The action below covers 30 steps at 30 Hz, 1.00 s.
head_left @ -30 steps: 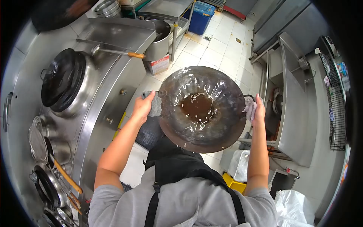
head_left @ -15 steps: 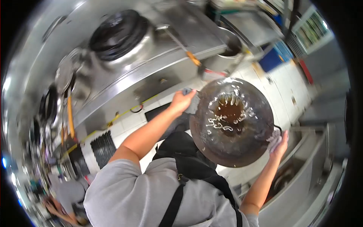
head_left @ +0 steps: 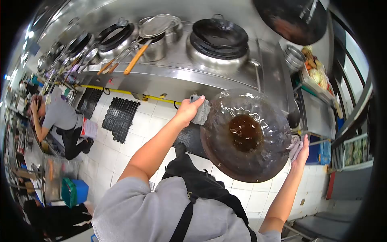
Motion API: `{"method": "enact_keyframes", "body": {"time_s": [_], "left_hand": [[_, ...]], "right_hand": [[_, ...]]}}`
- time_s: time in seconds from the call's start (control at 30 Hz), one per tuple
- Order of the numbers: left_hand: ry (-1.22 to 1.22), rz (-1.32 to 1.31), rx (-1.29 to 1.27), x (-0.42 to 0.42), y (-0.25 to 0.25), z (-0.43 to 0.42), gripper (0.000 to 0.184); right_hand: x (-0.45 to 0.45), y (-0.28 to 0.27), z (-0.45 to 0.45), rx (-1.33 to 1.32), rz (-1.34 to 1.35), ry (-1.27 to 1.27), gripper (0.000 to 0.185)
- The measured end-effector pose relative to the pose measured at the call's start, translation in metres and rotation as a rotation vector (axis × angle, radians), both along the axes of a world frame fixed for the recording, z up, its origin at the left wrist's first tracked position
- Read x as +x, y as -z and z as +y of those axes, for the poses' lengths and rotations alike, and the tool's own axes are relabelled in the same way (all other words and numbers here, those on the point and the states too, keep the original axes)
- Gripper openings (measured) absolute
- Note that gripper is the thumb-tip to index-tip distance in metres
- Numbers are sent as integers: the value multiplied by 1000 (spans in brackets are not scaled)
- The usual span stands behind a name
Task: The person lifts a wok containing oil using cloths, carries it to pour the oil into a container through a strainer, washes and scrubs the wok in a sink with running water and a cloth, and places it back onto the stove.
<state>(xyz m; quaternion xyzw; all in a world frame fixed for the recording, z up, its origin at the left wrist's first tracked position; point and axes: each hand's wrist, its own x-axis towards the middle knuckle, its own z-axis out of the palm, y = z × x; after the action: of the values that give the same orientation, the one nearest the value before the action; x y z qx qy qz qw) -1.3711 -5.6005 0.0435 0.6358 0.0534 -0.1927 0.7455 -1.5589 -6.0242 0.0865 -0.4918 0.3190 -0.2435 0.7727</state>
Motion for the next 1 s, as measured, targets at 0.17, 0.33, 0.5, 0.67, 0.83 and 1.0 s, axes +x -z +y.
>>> {"method": "enact_keyframes", "body": {"time_s": [0.17, 0.33, 0.5, 0.67, 0.83, 1.0], "left_hand": [[-159, -28, -80, 17, -13, 74, 37], [-294, -50, -119, 41, -14, 140, 35], [-384, -136, 20, 65, 14, 199, 38], [-483, -113, 44, 70, 43, 249, 36], [-611, -26, 86, 47, 55, 280, 35], [-738, 56, 138, 17, 77, 302, 34]], "right_hand": [[86, -13, 53, -70, -62, -189, 40], [170, -6, 114, -105, 14, -257, 33], [243, 21, 166, -32, 61, -365, 33], [283, 42, 210, -56, 95, -552, 28], [329, 75, 242, -38, 141, -620, 27], [348, 93, 287, -11, 157, -695, 38]]}}
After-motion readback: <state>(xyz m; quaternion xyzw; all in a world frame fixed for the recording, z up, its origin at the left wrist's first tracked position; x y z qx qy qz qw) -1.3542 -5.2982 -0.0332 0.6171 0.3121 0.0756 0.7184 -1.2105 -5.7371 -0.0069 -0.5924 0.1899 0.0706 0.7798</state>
